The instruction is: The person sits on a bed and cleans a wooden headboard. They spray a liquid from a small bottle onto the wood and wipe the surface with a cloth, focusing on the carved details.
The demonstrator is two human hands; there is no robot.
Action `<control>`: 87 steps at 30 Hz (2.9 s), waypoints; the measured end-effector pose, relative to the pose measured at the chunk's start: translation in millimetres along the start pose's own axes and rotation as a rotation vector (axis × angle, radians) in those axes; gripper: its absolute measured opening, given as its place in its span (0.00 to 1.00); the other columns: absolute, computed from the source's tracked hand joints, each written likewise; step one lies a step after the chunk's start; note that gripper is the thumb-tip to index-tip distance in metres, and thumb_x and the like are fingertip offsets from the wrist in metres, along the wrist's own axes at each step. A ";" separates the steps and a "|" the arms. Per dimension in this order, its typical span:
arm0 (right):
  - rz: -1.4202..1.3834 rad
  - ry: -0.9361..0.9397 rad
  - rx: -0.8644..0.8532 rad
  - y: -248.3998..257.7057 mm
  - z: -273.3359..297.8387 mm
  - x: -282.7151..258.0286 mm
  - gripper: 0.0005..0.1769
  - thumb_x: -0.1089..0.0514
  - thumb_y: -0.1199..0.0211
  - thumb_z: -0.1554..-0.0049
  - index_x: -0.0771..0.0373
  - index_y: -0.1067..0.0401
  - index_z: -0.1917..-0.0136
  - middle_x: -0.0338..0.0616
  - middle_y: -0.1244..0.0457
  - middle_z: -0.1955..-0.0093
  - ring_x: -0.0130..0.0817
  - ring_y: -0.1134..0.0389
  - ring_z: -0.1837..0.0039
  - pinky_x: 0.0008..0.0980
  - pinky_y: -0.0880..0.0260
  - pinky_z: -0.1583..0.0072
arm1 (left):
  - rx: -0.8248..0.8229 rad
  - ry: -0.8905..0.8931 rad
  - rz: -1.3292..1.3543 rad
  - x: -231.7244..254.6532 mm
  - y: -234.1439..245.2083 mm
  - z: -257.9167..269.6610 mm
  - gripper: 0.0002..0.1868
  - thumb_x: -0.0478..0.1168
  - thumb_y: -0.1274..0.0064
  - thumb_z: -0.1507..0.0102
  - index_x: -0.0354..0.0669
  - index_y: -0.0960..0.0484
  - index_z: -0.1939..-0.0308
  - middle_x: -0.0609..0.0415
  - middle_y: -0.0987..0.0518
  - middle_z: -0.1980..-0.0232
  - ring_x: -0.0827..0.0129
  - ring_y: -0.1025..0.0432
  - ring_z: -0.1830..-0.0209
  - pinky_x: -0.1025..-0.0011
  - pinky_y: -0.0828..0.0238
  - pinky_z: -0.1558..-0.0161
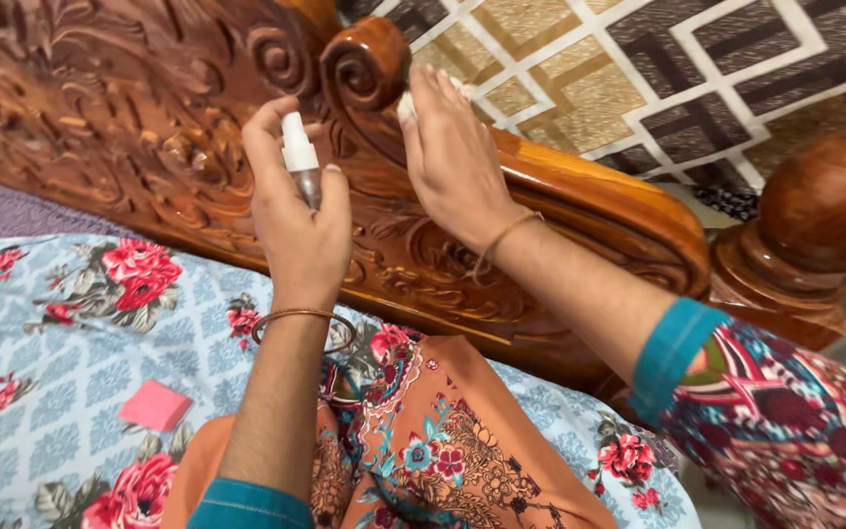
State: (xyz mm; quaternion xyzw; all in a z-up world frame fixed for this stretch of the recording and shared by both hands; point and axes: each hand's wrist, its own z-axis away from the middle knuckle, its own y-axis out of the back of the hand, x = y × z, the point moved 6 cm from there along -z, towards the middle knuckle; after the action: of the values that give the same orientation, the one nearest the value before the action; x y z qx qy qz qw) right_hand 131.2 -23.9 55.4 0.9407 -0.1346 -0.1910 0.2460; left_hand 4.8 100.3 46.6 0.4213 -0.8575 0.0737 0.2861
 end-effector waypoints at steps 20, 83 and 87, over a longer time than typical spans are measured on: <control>0.378 0.155 -0.181 100.7 80.2 -1.2 0.32 0.70 0.45 0.44 0.69 0.39 0.26 0.60 0.41 0.27 0.58 0.43 0.24 0.47 0.43 0.25 | -0.290 0.179 -0.104 32.2 -71.3 16.3 0.29 0.31 0.53 0.37 0.50 0.34 0.32 0.44 0.20 0.44 0.54 0.21 0.59 0.62 0.26 0.55; 0.415 -0.124 -0.146 174.9 143.5 27.9 0.32 0.64 0.44 0.43 0.77 0.43 0.27 0.68 0.46 0.25 0.59 0.46 0.22 0.46 0.47 0.24 | -0.339 0.179 -0.111 30.7 -72.3 21.8 0.30 0.30 0.53 0.38 0.52 0.34 0.32 0.43 0.21 0.38 0.51 0.21 0.58 0.59 0.26 0.55; 0.382 -0.312 -0.151 190.9 170.0 32.9 0.33 0.64 0.46 0.43 0.79 0.45 0.27 0.70 0.47 0.25 0.60 0.46 0.24 0.47 0.47 0.26 | -0.316 0.121 -0.097 30.7 -74.1 21.8 0.28 0.30 0.53 0.37 0.50 0.34 0.32 0.42 0.23 0.35 0.51 0.21 0.56 0.60 0.25 0.54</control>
State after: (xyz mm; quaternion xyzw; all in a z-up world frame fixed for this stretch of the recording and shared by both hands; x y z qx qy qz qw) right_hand 57.8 -266.2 6.9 0.8363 -0.3315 -0.2933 0.3235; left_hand 37.3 24.3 37.1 0.4067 -0.8184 -0.0507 0.4029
